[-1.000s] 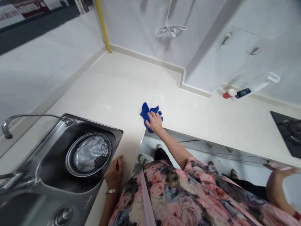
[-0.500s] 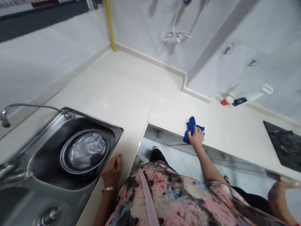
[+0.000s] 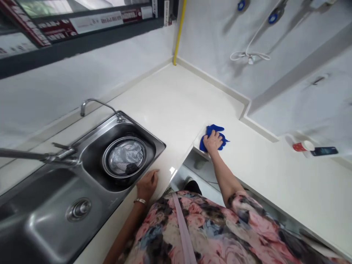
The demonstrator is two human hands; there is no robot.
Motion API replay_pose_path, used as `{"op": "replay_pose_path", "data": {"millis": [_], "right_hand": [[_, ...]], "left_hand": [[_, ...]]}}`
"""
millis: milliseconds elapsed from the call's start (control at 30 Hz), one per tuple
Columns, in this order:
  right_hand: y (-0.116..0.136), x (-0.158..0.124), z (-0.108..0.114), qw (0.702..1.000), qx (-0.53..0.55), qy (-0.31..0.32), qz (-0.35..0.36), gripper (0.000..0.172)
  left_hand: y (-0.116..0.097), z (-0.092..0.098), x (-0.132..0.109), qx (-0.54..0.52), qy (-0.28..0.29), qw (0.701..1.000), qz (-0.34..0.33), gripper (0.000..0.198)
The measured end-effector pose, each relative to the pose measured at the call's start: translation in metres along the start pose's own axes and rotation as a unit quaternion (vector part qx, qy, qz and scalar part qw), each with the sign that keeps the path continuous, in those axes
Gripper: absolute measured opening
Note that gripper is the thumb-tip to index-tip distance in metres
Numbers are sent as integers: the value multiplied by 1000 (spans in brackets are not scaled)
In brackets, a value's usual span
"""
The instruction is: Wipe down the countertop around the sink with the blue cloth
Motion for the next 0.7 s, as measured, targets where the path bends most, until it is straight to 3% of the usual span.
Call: {"op": "replay_pose_path", "data": {"millis": [133, 233, 333, 467, 600, 700], "right_hand": [[115, -41, 1, 984, 24, 50, 166, 58], [162, -94, 6, 956, 32, 59, 285, 58], [164, -141, 9, 931, 42, 58, 359, 55], [133, -176, 11, 900, 56, 58, 428, 49], [116, -180, 10, 888, 61, 60, 452, 44], [129, -169, 6, 885, 50, 52, 460, 45]], "left_hand": [[-5, 0, -1, -6, 2, 1000, -9, 33], [-8, 3, -3, -5, -8, 1000, -8, 32], [-11, 6, -4, -7, -22, 1000, -3, 30], [-13, 7, -6, -10, -30, 999, 4, 28], [-9, 5, -7, -14, -28, 999, 23, 28], [-7, 1, -9, -15, -19, 999, 29, 28]]}}
Point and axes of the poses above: each hand's wrist, its own x-axis towards the middle knuckle, its own z-axis out of the back of the hand, y = z × x, the point moved 10 cm from there along x, towards the middle knuckle, and after that the axes turned 6 degrees about -x, right-handed, at the moved point
